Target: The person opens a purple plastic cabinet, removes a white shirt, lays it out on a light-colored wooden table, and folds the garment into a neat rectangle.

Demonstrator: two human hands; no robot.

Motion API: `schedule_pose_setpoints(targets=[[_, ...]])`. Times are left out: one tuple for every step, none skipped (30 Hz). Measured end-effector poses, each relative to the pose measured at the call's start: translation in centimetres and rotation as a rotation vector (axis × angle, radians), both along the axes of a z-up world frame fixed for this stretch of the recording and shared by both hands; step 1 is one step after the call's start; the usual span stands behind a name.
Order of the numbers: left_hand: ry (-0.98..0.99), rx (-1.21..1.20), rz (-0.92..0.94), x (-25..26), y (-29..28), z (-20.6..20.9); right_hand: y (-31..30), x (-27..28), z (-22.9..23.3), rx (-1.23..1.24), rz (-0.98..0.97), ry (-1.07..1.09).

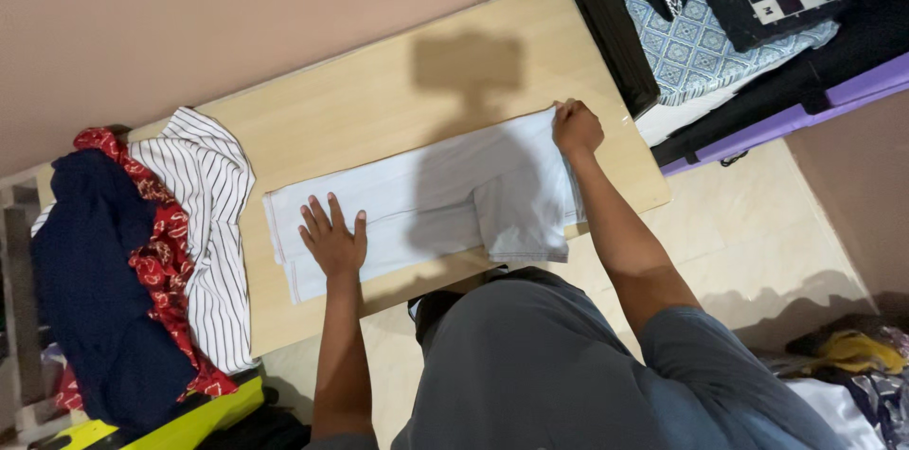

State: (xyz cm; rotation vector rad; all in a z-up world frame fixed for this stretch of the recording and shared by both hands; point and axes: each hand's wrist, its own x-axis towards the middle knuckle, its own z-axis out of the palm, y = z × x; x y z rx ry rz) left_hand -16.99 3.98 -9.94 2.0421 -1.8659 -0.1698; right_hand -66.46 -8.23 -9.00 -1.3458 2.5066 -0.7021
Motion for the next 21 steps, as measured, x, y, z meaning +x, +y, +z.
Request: schedule_pose_setpoints(targets=[[0.04,-0.016,-0.012,0.1,0.1,0.2,0.3,0.2,0.1,-0.065,0.006,0.046],[0.081,-0.033,-0.024,0.0,0.2,0.4,0.7,0.5,0.4,-0.13,0.011,0.092],[0.121,-0.051,-0.037,0.1,0.3,0.9,1.0,1.0,0.9,-0.197,0.016,0.139],[0.125,-0.093,-0.085,0.7,0.7,1.5,1.6,1.5,1.6,-0.295,0.056,0.173],[0.129,-0.133,-0.134,1.6,1.3,2.2,2.6,1.8,2.6,-0.391,0.097,0.208],[0.134,-0.173,-0.182,2.4,1.8,2.8,3.8,2.3,3.6,-0.487,0.137,0.242],[0.125,-0.182,-0.173,3.2,2.1,3.3,5.2,3.1,4.4,-0.436,0.239,0.186],[0.117,-0.19,-0.164,4.3,2.4,3.7,6.8,4.3,5.1,-0.384,0.34,0.129],[0.11,-0.195,-0.154,5.1,2.6,4.0,8.5,5.8,5.5,-0.317,0.458,0.077],[0.076,-0.228,-0.141,5.7,2.8,4.1,10.2,7.5,5.8,-0.249,0.574,0.025],[0.043,-0.262,-0.133,6.5,3.0,4.3,11.9,8.9,5.9,-0.16,0.653,-0.008],[0.009,-0.296,-0.124,7.2,3.2,4.4,13.4,10.2,5.9,-0.07,0.73,-0.041],[-0.041,-0.303,-0.11,7.9,3.0,4.4,14.4,11.2,5.8,-0.045,0.761,-0.02],[-0.092,-0.31,-0.097,8.5,2.9,4.5,15.1,12.1,5.4,-0.02,0.791,0.001],[-0.142,-0.311,-0.082,9.3,3.1,4.5,15.7,12.7,4.8,0.011,0.823,0.019],[-0.131,-0.309,-0.104,10.1,3.1,4.6,15.8,13.0,4.1,0.011,0.797,0.017],[-0.12,-0.309,-0.128,10.8,3.0,4.8,15.7,13.0,3.5,0.01,0.769,0.016],[-0.109,-0.308,-0.151,11.4,3.0,5.0,15.8,12.9,3.2,0.009,0.742,0.015],[-0.094,-0.289,-0.157,11.9,3.3,5.2,16.1,12.6,3.2,-0.062,0.713,0.007],[-0.079,-0.27,-0.163,12.3,3.8,5.6,16.3,12.1,3.6,-0.132,0.682,-0.002],[-0.064,-0.253,-0.172,12.5,3.9,6.0,16.4,11.8,4.1,-0.203,0.648,-0.009]])
